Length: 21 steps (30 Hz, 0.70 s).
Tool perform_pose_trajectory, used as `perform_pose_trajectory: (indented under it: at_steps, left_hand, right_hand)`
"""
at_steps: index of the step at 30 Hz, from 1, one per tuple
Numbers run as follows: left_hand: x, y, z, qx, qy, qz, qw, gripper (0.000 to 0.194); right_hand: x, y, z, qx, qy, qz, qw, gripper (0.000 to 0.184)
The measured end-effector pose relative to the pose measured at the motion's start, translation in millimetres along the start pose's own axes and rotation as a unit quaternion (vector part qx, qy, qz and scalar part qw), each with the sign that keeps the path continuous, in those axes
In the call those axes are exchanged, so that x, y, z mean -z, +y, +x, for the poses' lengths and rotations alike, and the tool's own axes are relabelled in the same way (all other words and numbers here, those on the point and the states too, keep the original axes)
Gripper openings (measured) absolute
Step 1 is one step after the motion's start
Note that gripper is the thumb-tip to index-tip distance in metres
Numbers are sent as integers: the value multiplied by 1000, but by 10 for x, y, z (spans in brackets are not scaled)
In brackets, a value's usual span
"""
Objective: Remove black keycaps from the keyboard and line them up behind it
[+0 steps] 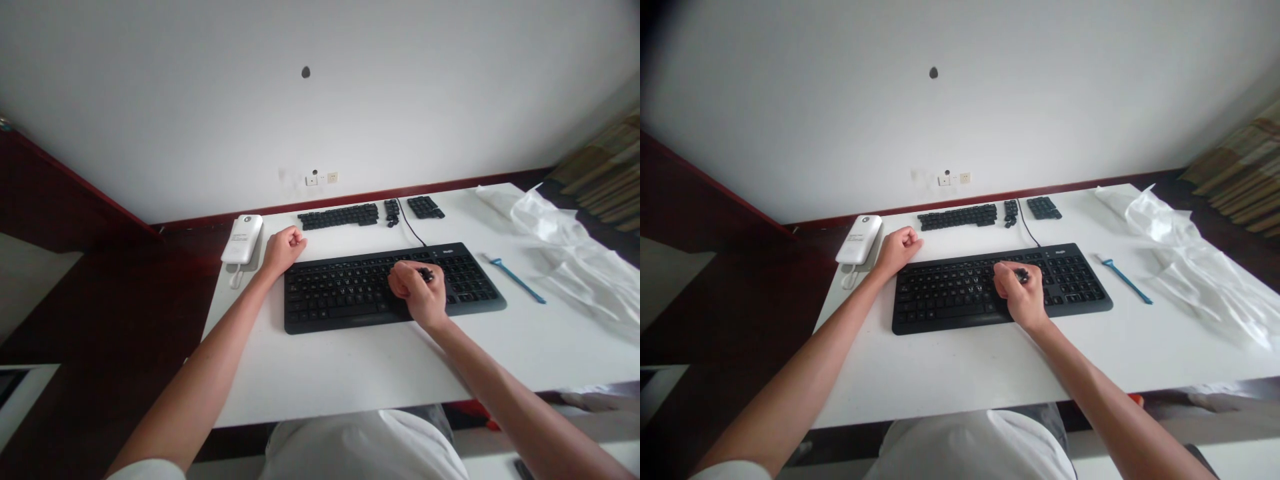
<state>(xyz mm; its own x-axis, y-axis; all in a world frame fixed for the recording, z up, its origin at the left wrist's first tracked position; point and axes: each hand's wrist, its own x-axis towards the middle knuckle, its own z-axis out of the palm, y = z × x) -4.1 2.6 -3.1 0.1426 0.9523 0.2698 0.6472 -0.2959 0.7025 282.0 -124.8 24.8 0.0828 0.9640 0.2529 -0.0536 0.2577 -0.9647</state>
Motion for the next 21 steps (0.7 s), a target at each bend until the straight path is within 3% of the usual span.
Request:
perform_pose_trajectory:
  at_steps: [10, 13, 15, 16, 18, 21]
  left_hand:
    - [45, 94, -19, -5, 37, 15, 999, 22]
    - [87, 352, -43, -38, 54, 34, 997, 25]
    - [95, 680, -141, -88, 40, 38, 995, 30]
    - [85, 882, -234, -130, 15, 32, 991, 33]
    - [16, 1313, -529, -230, -89, 10, 969, 38]
    - [-254, 1820, -1199, -367, -257, 6, 894, 29]
  right_hand:
    - [25, 104, -9, -17, -5, -15, 1000, 56]
    - [14, 101, -3, -19, -4, -7, 1000, 56]
    - [-1, 76, 8, -25, 5, 1, 1000, 56]
    - [-8, 60, 15, -28, 14, 7, 999, 55]
    - [-11, 23, 35, -30, 38, 31, 998, 54]
    - [26, -38, 91, -4, 89, 79, 993, 52]
